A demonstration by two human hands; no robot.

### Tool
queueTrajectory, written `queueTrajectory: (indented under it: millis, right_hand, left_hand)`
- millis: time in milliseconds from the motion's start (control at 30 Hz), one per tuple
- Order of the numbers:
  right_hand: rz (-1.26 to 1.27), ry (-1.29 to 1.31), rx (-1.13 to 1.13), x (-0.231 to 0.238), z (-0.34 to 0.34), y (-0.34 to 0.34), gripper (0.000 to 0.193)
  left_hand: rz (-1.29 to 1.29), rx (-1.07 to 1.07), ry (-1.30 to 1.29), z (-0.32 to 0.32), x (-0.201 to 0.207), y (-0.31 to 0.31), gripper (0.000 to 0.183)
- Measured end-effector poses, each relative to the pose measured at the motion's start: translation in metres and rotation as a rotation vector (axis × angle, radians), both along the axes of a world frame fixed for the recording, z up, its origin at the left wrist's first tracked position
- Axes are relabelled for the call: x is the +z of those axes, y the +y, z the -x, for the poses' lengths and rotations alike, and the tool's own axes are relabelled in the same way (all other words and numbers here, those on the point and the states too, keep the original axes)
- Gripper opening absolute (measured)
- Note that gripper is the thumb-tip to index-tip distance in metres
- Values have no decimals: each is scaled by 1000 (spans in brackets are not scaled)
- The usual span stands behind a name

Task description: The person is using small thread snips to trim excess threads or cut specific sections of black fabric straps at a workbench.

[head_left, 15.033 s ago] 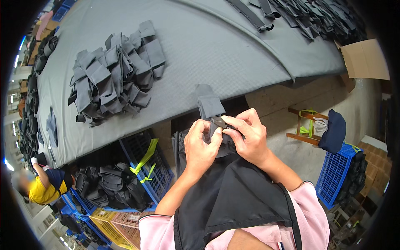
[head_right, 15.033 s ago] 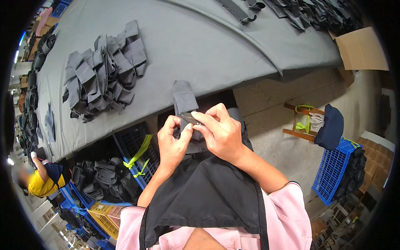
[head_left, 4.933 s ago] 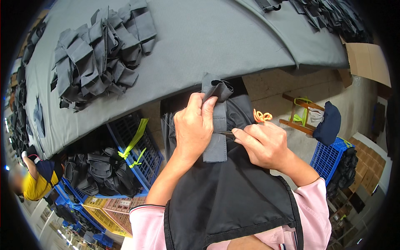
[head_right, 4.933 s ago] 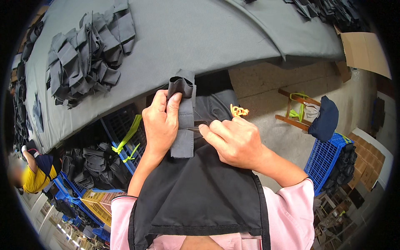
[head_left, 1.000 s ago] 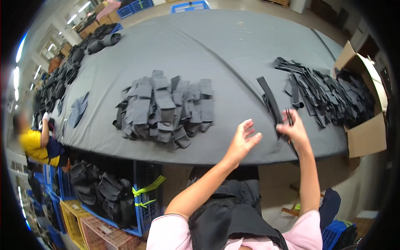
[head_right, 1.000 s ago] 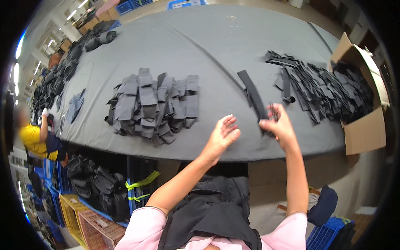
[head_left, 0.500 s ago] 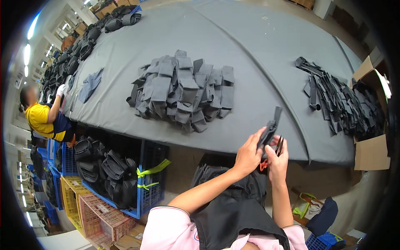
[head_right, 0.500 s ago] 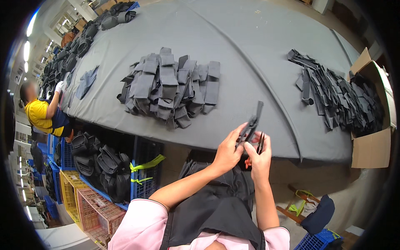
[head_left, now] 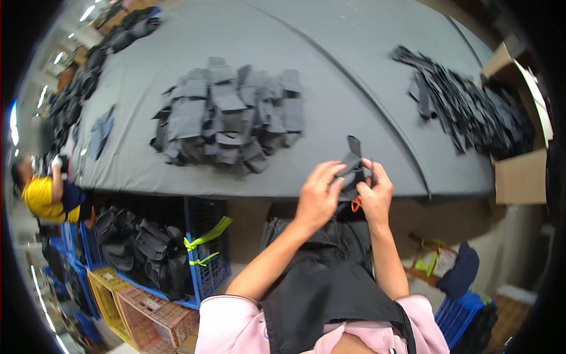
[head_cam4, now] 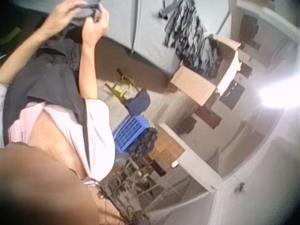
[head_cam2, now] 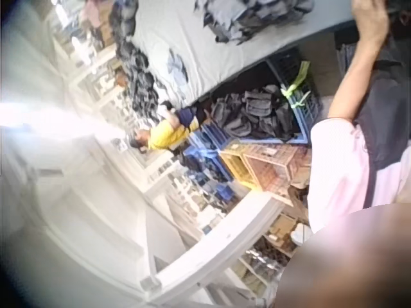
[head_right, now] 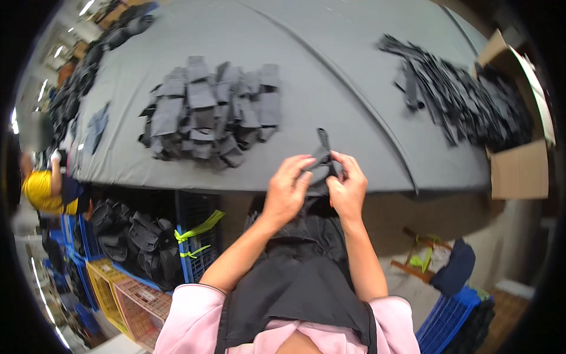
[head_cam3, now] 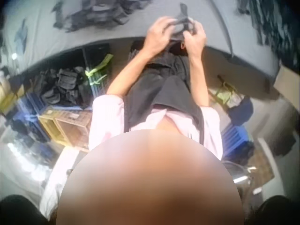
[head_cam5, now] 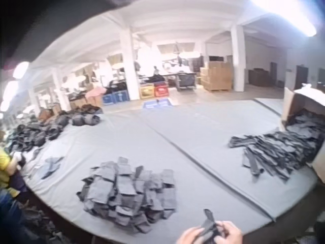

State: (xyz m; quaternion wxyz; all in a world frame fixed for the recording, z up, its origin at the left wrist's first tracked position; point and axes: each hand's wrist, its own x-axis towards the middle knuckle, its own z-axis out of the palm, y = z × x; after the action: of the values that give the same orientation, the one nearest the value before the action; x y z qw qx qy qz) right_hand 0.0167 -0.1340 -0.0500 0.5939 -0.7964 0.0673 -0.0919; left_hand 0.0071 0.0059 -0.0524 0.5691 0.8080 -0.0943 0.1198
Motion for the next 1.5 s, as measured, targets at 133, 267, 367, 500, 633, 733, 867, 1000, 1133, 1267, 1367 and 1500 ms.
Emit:
queueTrajectory:
  millis: [133,267,367,500,633,733,867,1000,1133,1267,1367,1500]
  right_hand:
    - [19,129,85,0,4,-4,40]
    - [-452,455,283,-1,18,-24,28]
    - [-679,561,363,5,36,-32,32]
    - [-197,231,162,28,57,-19,34]
    - [409,-145,307,54,51,-24,35]
    - [537,-166,369,61,48,-30,35]
    - [647,-189,430,68,48,-32,34]
    - [654,-216,404,69,53,-31,34]
    - [648,-231,403,68,52,-34,32]
    - [457,-172,449,64,49,-36,34]
    - [467,-188,439,63,51,-36,34]
    - [560,-277,407,58,56,-32,32]
  left_hand:
    - [64,-38,202,8,-1,11,15]
    - [495,-175,602,19,-12,16,31]
    - [627,-151,754,22,-7,7,38]
    - [641,-116,918,18,5,8,45]
    - [589,-144,879,20,7,11,45]
    - [468,-184,842,21,1,14,41]
    - [508,-183,917,22,18,8,41]
    - [520,-193,921,24,13,9,41]
    - [543,-207,962,24,16,11,38]
    - [524,-251,951,25,18,11,38]
    - [526,-255,952,26,17,11,38]
    - [531,-247,971,28,16,11,40]
